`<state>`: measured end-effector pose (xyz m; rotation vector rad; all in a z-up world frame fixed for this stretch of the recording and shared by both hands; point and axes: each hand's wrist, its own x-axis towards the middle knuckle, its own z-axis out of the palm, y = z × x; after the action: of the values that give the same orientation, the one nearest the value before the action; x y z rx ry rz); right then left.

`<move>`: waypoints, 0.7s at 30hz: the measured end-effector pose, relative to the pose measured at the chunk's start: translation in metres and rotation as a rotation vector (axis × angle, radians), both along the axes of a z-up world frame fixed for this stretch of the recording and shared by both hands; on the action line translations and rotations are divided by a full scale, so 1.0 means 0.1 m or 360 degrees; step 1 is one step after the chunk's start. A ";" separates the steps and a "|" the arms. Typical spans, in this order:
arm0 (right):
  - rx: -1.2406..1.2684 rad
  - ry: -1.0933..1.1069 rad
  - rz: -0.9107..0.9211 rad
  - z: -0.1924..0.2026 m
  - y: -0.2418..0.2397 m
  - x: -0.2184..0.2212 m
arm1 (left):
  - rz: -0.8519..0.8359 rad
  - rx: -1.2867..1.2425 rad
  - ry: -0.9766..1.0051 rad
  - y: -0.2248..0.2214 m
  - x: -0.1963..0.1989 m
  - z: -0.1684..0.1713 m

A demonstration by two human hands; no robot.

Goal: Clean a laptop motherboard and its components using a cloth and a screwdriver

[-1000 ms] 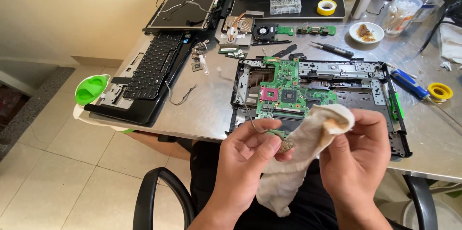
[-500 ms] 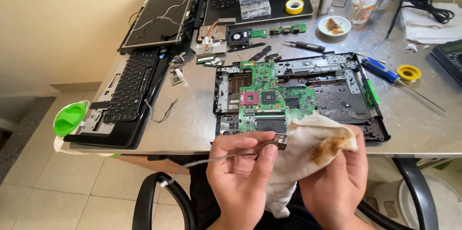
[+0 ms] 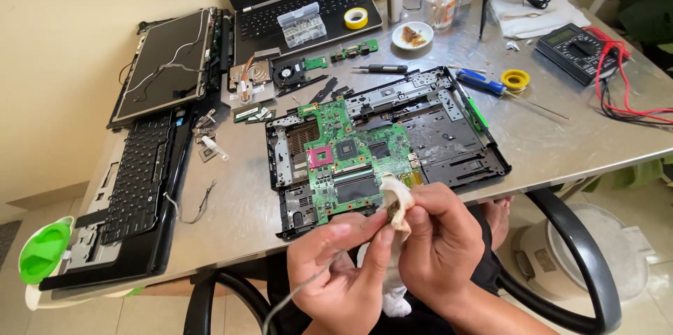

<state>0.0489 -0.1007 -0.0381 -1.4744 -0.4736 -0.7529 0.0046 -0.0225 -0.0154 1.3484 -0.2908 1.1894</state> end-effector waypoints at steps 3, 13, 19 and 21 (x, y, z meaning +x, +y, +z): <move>0.0073 0.0402 -0.0115 -0.05 -0.04 0.10 | -0.0039 -0.0404 0.0350 0.07 0.03 0.01; 0.1048 0.1020 0.0514 0.01 0.10 0.04 | -0.0761 -0.1752 0.0883 0.20 0.19 -0.04; 0.0237 0.0278 0.0445 -0.04 0.16 -0.04 | -0.0383 -0.1222 0.0691 0.12 0.04 -0.10; 0.0322 0.0255 0.0520 -0.05 0.19 -0.05 | -0.0171 -0.0963 0.0704 0.10 -0.03 -0.08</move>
<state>0.0437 -0.0819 -0.0428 -1.2185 -0.4861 -0.4077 0.0018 -0.0121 -0.0237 1.0029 0.2942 0.7690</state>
